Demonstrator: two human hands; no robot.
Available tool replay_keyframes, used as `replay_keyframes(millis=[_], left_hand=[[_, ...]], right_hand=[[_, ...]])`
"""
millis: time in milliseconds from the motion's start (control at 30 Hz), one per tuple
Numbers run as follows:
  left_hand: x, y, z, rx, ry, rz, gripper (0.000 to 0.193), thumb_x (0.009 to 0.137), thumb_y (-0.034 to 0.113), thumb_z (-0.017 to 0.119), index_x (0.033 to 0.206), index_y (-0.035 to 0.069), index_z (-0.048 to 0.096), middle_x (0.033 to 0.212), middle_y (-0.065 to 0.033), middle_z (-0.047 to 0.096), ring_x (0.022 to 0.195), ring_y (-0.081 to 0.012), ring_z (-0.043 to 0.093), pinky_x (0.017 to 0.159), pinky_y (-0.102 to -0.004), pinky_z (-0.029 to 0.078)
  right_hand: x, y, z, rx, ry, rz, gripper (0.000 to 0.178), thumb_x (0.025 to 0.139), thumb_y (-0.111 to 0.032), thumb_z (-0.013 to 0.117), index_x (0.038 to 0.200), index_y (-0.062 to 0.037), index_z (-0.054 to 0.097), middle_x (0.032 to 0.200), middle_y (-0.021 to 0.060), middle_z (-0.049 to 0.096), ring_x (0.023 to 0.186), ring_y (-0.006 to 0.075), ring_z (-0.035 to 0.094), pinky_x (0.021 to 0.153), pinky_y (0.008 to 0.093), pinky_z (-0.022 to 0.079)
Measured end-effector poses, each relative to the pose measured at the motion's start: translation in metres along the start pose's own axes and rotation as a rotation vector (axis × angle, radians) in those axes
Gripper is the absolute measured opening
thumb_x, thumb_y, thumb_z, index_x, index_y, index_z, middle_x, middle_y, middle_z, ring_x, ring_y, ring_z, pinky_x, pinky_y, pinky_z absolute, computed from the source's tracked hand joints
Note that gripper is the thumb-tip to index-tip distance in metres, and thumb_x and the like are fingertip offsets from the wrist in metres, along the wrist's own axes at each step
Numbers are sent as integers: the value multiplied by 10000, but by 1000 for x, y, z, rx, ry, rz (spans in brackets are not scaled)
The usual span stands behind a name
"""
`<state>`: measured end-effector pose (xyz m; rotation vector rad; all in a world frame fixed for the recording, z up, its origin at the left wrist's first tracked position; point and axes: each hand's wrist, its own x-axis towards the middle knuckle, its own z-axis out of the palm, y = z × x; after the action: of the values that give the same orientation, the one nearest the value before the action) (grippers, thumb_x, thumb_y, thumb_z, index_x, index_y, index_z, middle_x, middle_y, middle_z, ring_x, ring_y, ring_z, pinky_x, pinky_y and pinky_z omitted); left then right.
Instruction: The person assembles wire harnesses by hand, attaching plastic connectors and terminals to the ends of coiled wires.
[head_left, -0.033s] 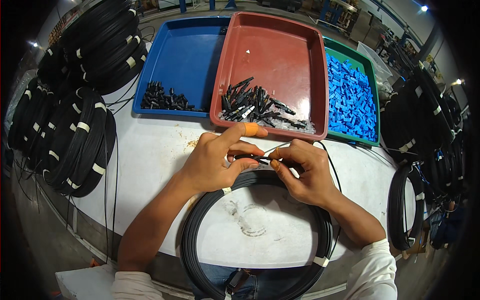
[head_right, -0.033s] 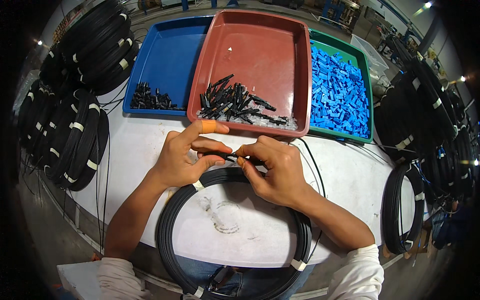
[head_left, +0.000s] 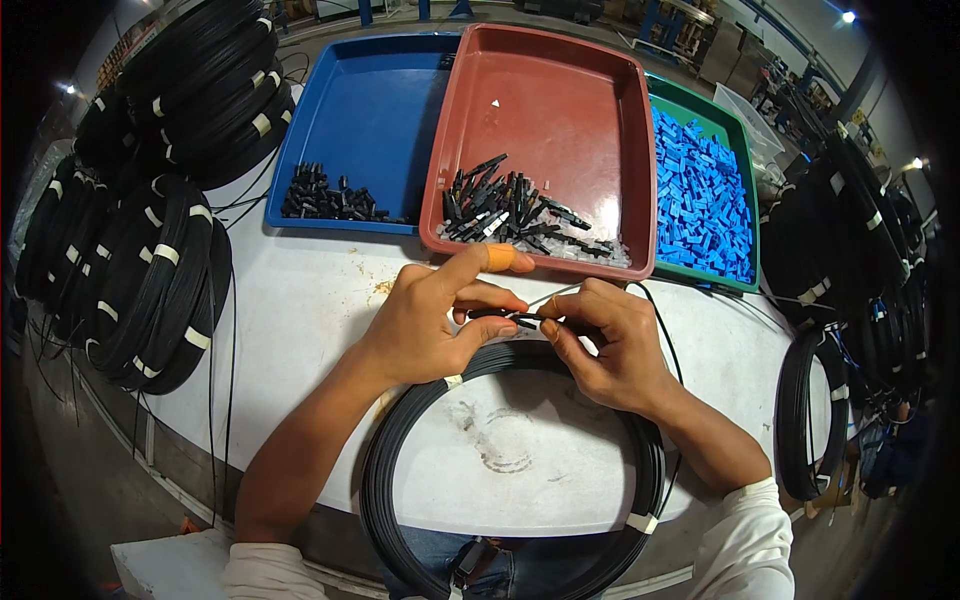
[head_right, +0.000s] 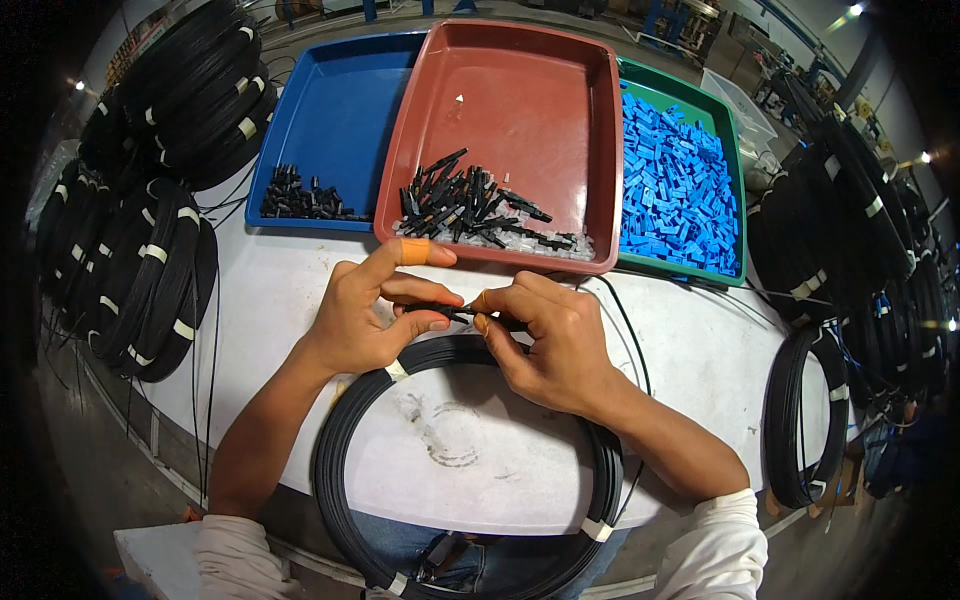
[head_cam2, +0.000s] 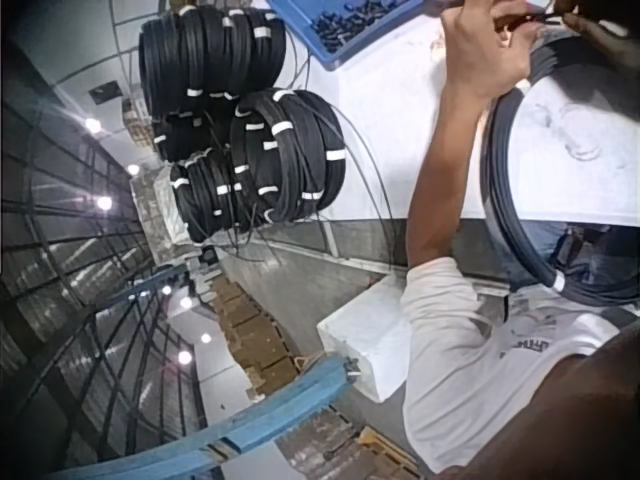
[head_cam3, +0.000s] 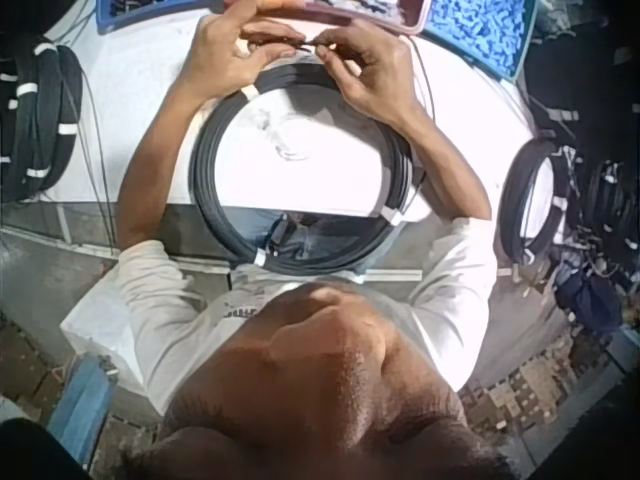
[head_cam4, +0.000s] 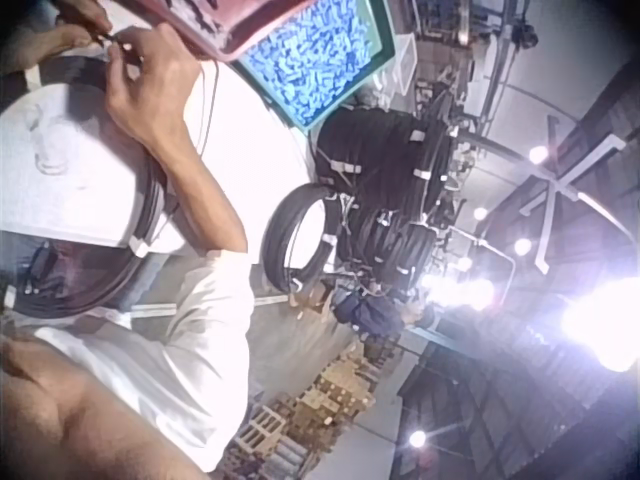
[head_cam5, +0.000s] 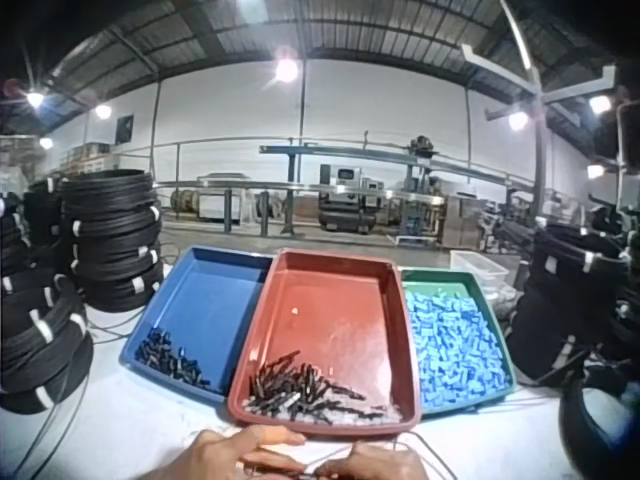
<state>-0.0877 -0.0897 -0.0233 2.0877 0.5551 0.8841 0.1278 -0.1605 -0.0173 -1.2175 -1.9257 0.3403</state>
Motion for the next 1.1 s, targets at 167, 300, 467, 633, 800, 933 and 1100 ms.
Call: replay_keyframes(millis=[167, 300, 467, 633, 800, 933, 1100], left_hand=[[-1, -2, 0, 13, 71, 33, 588, 732, -19, 796, 1244, 1, 508, 1125, -117, 719, 992, -187, 732, 674, -209, 522], [0, -5, 6, 0, 141, 72, 517, 729, 17, 790, 1183, 23, 543, 1131, -70, 725, 904, -174, 753, 625, -234, 539], [-1, -4, 16, -161, 210, -21, 509, 720, 29, 809, 1157, 8, 548, 946, -72, 752, 835, -140, 743, 678, -224, 560], [0, -5, 16, -141, 231, 64, 439, 725, -4, 803, 1084, 7, 550, 916, -77, 740, 821, -150, 740, 674, -232, 565], [0, -8, 19, -197, 250, 122, 370, 722, -40, 793, 991, 17, 546, 916, -82, 705, 847, -162, 738, 724, -248, 588], [-1, -5, 20, -220, 261, 96, 350, 717, -58, 785, 957, 19, 542, 918, -67, 651, 901, -167, 732, 804, -272, 608], [-3, -5, 21, -227, 257, 102, 352, 711, -47, 797, 942, 19, 540, 897, -64, 647, 893, -173, 735, 821, -286, 610]], right_hand=[[-1, -3, 0, -58, -11, -36, 107, 797, -24, 723, 904, -19, 709, 711, 90, 613, 584, 237, 614, 524, 349, 466], [-1, -3, 1, -58, -7, -52, 115, 799, -20, 721, 913, -24, 703, 716, 84, 606, 570, 226, 605, 504, 344, 456], [-3, -5, 3, -101, 9, -94, 127, 802, -15, 724, 925, -24, 694, 714, 80, 592, 555, 217, 591, 483, 337, 444], [-4, -3, 4, -14, 69, -107, 148, 799, 21, 727, 940, -3, 688, 740, 88, 595, 548, 205, 577, 475, 330, 435], [-5, -2, 5, 21, 66, -105, 151, 812, 19, 733, 957, 7, 691, 748, 89, 592, 552, 185, 560, 482, 313, 426], [-5, -1, 5, 27, 65, -98, 168, 811, 21, 740, 974, 11, 699, 748, 89, 591, 554, 181, 549, 487, 310, 425], [-5, -1, 5, 63, 54, -101, 210, 799, 5, 765, 1002, 0, 710, 762, 87, 606, 596, 178, 593, 518, 301, 463]])
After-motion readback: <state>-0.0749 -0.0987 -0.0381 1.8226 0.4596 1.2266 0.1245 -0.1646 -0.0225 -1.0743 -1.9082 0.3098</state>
